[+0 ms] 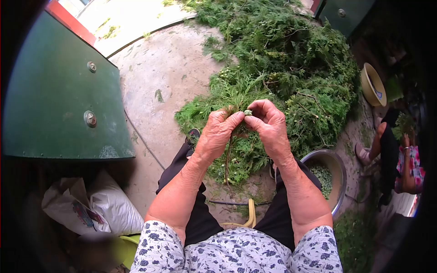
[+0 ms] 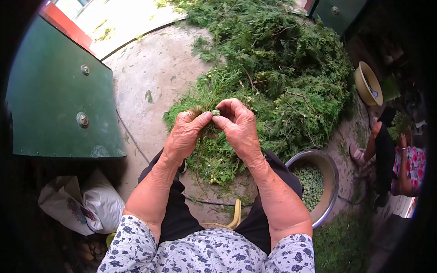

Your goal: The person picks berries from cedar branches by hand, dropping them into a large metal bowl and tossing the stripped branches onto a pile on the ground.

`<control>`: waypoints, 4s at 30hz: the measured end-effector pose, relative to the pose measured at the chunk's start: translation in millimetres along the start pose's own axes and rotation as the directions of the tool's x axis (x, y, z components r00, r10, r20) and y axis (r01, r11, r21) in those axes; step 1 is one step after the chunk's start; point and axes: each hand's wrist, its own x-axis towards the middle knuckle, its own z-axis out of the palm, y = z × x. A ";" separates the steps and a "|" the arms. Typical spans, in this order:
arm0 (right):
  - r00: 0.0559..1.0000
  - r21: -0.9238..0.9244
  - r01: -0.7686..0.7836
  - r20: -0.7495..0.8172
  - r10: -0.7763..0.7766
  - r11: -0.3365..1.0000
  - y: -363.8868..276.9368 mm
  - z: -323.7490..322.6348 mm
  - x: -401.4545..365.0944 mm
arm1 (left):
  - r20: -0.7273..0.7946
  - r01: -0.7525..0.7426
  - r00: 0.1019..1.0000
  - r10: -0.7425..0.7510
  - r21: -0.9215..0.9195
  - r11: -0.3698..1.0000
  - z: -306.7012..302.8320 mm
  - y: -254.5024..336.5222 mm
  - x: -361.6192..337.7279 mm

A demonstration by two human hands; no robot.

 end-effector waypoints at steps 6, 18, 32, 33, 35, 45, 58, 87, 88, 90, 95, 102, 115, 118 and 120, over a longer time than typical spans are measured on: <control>0.990 -0.013 -0.086 0.113 0.087 0.996 -5.8 -1.7 0.7 | 0.005 -0.069 0.998 0.070 0.215 0.974 -2.6 -9.3 -1.3; 0.972 0.584 -0.209 0.037 0.232 0.784 -6.0 -22.8 7.3 | -0.189 -0.260 0.945 0.266 0.059 0.964 3.0 -8.2 0.3; 0.974 0.171 -0.126 -0.165 0.155 0.977 -1.6 -0.6 1.6 | -0.010 -0.170 0.976 0.217 0.589 0.790 9.9 -17.9 -6.3; 0.971 0.205 -0.088 -0.200 0.130 0.975 0.5 -0.1 2.2 | 0.052 -0.227 0.965 0.258 0.665 0.711 9.7 -15.1 -6.1; 0.967 0.127 -0.039 -0.247 0.069 0.991 -0.5 -3.1 3.9 | -0.044 -0.070 0.995 0.091 0.348 0.935 6.1 0.6 -5.6; 0.946 -0.803 0.276 0.130 -0.298 0.528 5.8 18.0 -12.8 | -0.104 0.056 0.993 -0.057 -0.010 0.998 5.0 2.5 0.4; 0.987 0.386 0.004 -0.147 0.057 0.922 -22.0 -31.3 12.9 | -0.235 0.094 0.958 -0.166 -0.290 0.952 -2.5 11.0 3.1; 0.962 0.447 -0.272 0.120 0.244 0.853 -17.3 -24.2 12.1 | -0.144 0.083 0.983 -0.112 -0.193 0.978 12.8 14.4 -9.7; 0.952 0.425 -0.300 0.183 0.244 0.854 -20.5 -18.9 10.5 | -0.143 0.084 0.983 -0.113 -0.194 0.977 13.3 13.5 -9.3; 0.927 0.341 -0.339 0.281 0.249 0.877 -20.0 -17.7 7.6 | -0.143 0.082 0.984 -0.109 -0.181 0.980 12.1 11.1 -9.1; 0.995 0.000 0.051 0.085 -0.051 0.999 -9.8 -11.0 5.6 | -0.186 0.012 0.982 -0.040 -0.151 0.989 12.4 2.0 -7.3; 0.981 0.715 -0.016 -0.124 0.150 0.699 -34.2 -49.3 19.8 | -0.448 -0.058 0.889 -0.090 -0.306 0.950 -8.7 12.5 -1.7; 0.914 0.423 -0.402 0.134 0.383 0.812 -12.2 -8.8 -2.4 | -0.439 -0.162 0.897 -0.049 -0.431 0.888 -12.7 16.3 0.1; 0.894 0.325 -0.448 0.147 0.423 0.833 -13.3 2.4 -5.9 | -0.287 -0.120 0.958 -0.025 -0.476 0.871 -15.7 13.2 1.7; 0.905 0.304 -0.425 0.122 0.408 0.853 -6.5 9.2 -7.4 | -0.383 -0.061 0.913 -0.141 -0.470 0.881 -3.9 17.1 2.1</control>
